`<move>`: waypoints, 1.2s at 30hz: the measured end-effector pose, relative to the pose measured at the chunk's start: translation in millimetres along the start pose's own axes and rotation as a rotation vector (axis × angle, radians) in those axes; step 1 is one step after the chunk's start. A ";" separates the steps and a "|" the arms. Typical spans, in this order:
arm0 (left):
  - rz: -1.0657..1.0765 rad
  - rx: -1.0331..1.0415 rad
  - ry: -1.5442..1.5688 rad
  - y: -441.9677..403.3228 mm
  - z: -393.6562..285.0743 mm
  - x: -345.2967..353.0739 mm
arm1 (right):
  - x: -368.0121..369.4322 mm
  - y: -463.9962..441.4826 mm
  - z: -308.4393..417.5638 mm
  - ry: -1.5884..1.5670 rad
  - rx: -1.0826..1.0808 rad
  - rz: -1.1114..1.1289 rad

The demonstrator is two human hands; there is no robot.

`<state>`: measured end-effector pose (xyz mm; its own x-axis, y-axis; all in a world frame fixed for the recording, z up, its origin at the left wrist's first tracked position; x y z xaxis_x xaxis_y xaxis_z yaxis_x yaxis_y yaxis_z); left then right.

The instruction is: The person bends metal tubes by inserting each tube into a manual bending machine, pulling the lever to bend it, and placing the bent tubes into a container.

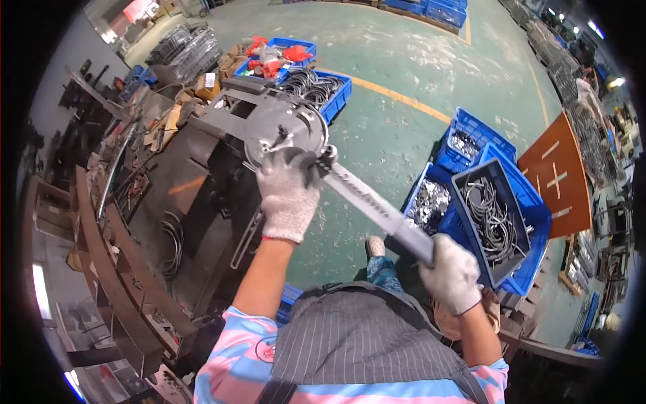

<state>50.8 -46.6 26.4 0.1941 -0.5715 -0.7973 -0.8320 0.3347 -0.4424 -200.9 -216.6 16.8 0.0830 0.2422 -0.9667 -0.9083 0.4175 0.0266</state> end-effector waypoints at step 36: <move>-0.133 -0.927 -0.411 139.8 377.7 -108.7 | 17.2 -217.1 -120.0 0.171 -0.148 -0.364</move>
<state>109.7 345.3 -103.8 0.3325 -0.2022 -0.9212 -0.8314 -0.5239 -0.1851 -51.5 -408.1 -36.2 0.3515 -0.0521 -0.9347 -0.8824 0.3153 -0.3494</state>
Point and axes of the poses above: each hand's wrist, its own y-axis away from the middle knuckle, its own x-axis out of the palm, z = x × y, the point moved 6 cm from there along -y, towards the middle knuckle, and after that the axes turned 11 degrees about -x, right-handed, at the moved point
